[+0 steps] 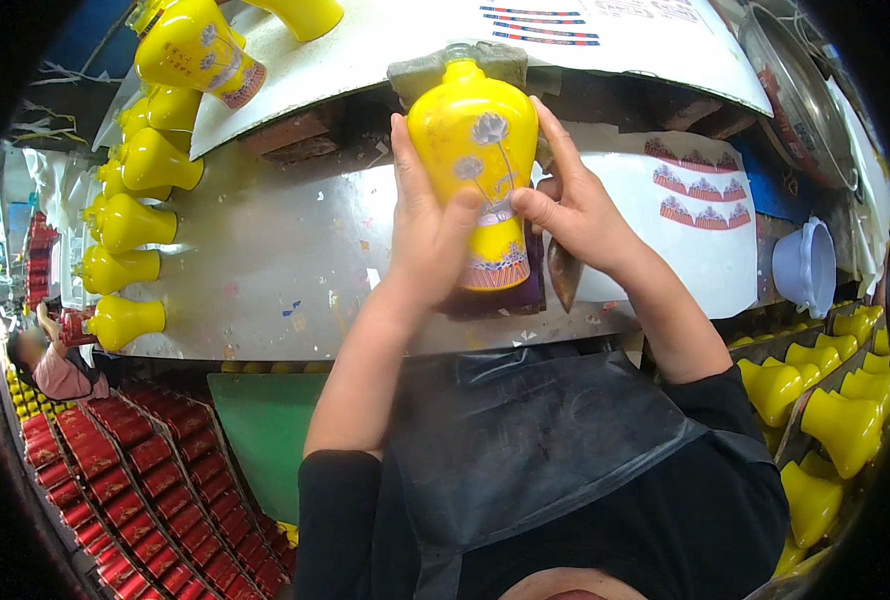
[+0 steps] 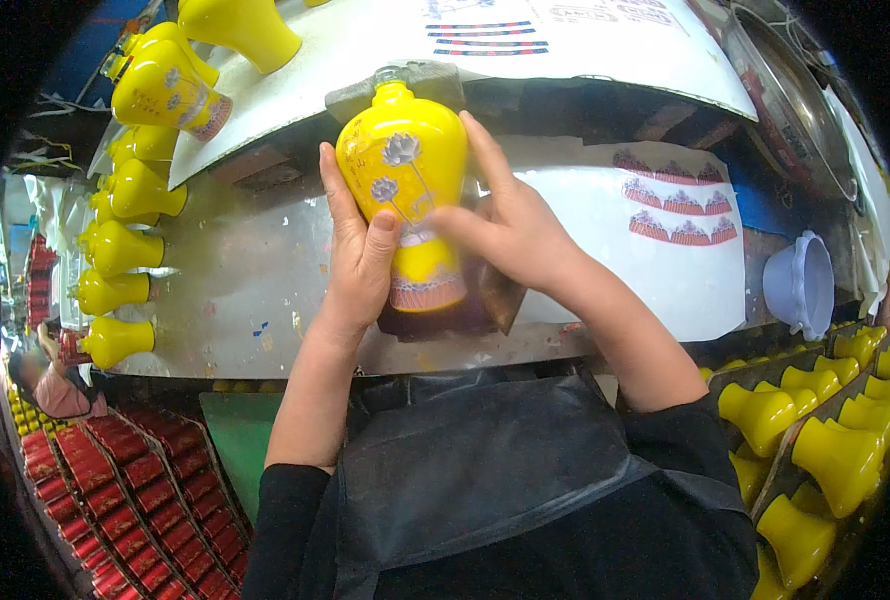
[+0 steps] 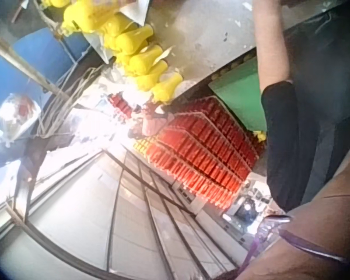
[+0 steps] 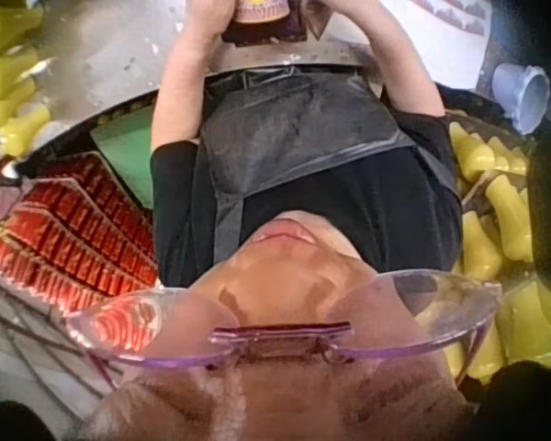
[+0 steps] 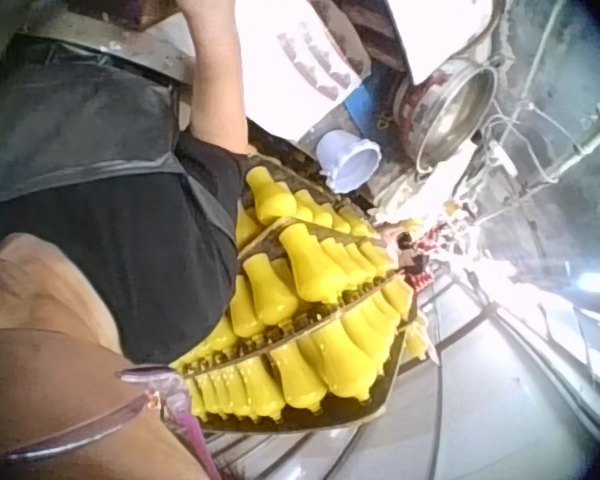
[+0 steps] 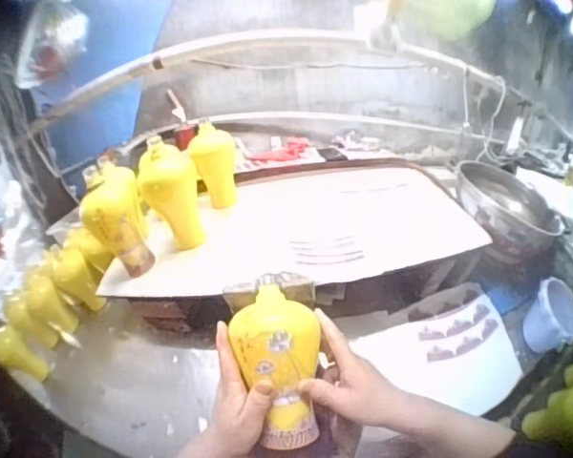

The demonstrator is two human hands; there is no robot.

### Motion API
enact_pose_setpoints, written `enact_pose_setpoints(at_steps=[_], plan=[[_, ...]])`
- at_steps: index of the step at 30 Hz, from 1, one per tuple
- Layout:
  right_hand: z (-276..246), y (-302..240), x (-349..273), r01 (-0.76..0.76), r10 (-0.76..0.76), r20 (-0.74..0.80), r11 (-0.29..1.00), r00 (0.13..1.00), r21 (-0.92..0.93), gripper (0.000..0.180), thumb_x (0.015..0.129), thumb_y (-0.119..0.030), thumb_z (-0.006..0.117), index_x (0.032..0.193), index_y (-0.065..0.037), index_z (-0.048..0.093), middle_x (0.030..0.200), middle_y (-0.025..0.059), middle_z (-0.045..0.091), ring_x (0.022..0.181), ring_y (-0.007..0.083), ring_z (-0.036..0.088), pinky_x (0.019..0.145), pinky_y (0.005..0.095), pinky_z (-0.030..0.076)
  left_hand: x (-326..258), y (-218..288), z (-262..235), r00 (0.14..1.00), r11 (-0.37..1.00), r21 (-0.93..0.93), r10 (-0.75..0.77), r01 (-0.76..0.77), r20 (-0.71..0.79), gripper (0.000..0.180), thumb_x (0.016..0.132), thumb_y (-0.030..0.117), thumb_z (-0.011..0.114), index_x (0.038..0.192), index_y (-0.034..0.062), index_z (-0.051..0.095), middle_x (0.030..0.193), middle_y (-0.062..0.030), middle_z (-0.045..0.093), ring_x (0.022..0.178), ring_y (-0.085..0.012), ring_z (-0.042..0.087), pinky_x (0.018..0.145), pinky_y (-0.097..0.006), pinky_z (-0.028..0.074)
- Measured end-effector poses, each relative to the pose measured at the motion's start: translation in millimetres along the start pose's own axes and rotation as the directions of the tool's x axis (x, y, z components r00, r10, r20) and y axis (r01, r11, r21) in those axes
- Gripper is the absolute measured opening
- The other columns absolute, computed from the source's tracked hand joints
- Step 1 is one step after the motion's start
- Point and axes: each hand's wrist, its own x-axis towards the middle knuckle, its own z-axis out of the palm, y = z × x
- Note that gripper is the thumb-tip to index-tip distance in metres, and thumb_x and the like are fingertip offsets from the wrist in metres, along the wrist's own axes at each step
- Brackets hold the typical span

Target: The person applies decorative stickers to yellow ceramic bottles, smoothing each label by hand and rotating the bottle to align the design. The person then places a small seal around the bottle neck and sets the finished bottle aside.

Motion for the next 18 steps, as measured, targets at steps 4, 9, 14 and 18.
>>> enact_pose_setpoints(at_steps=[4,9,14,18], plan=[[-6,2,6,-0.064,0.060,0.044,0.993,0.997,0.101,0.092,0.099,-0.037,0.065,0.166,-0.008,0.011,0.087,0.0187,0.071,0.074,0.0222,0.070,0.068,0.0340,0.055,8,6,-9,0.937,0.822,0.484,0.350,-0.299,-0.015,0.079,0.103,0.033,0.057,0.167,0.0120,0.015,0.168,-0.0274,0.015,0.153,-0.0441,0.024,0.125,-0.049,0.023],[5,4,9,0.003,-0.007,-0.035,0.995,0.999,-0.099,0.089,0.100,-0.046,0.060,0.165,-0.006,0.013,0.102,0.0286,0.071,0.094,0.0364,0.074,0.081,0.0406,0.058,14,21,-16,0.939,0.685,0.664,0.334,-0.300,0.080,0.068,0.093,0.025,0.065,0.157,0.0158,0.044,0.165,-0.0253,0.020,0.150,-0.0456,0.026,0.123,-0.053,0.025],[4,7,10,0.006,-0.006,-0.010,0.997,1.000,-0.076,0.092,0.099,-0.049,0.059,0.164,-0.004,0.013,0.111,0.0327,0.069,0.100,0.0401,0.074,0.086,0.0423,0.058,22,26,-10,0.937,0.654,0.687,0.329,-0.316,0.117,0.066,0.087,0.024,0.071,0.150,0.0179,0.050,0.161,-0.0253,0.025,0.147,-0.0469,0.028,0.122,-0.053,0.027],[3,9,10,0.055,-0.056,-0.012,0.996,0.998,-0.075,0.092,0.098,-0.047,0.060,0.164,-0.005,0.012,0.110,0.0319,0.069,0.097,0.0381,0.074,0.084,0.0416,0.058,20,29,-9,0.939,0.616,0.724,0.317,-0.310,0.132,0.067,0.087,0.027,0.073,0.149,0.0196,0.052,0.160,-0.0260,0.025,0.147,-0.0476,0.028,0.121,-0.054,0.028]])
